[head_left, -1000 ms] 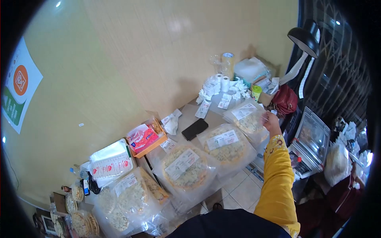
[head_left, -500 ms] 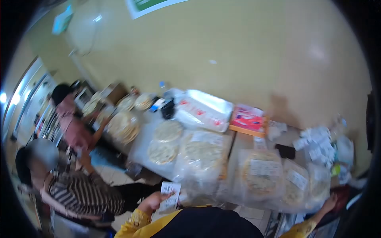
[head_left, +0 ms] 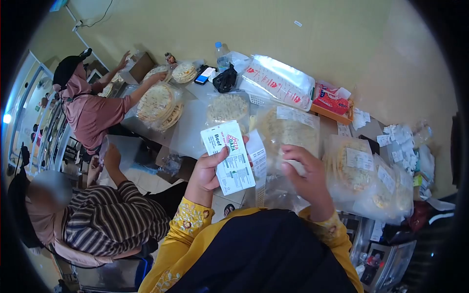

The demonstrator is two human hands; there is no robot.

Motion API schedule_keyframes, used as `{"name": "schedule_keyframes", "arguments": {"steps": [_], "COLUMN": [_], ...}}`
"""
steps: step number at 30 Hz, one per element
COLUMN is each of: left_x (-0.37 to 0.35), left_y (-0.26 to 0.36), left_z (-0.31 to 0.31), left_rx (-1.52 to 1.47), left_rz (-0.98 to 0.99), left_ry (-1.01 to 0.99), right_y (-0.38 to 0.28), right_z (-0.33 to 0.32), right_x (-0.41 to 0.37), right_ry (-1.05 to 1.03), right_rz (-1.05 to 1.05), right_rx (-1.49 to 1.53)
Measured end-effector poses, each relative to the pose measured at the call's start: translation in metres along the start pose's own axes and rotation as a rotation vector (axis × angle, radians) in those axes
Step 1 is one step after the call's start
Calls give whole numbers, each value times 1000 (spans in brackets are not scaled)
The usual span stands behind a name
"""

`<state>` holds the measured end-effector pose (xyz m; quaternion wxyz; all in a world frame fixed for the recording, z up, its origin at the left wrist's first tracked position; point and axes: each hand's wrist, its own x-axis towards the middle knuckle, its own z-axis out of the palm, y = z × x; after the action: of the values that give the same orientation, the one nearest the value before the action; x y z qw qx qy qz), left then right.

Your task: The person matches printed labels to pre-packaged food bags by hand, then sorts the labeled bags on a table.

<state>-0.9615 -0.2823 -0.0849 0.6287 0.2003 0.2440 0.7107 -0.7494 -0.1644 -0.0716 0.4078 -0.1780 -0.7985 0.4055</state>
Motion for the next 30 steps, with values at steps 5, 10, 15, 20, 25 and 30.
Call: {"name": "schedule_keyframes", "arguments": {"steps": [5,10,15,20,25,30], "left_x": [-35,-77,-92,-98,-91,-92], "left_y": [28,39,53,57,49,31], "left_z": [-25,-44,-72,-75,-70,-79], "left_rx": [-28,-58,-127,-94,-117,-148], "left_rz": [-46,-26,-79,-106,-243,-366], "left_ry": [-14,23,-57,-84,-30,-33], "right_y": [-22,-37,-41,-42,-51,-52], "right_z": [81,122,149,154,144,144], "right_x": [10,-2,-3,-5,-5,-21], "right_ry": [-57,-138,-126,-161,-259,-285], "right_rz": [211,352,407,412,132,-8], "right_rx": [254,464,435,303,-220,-501]}}
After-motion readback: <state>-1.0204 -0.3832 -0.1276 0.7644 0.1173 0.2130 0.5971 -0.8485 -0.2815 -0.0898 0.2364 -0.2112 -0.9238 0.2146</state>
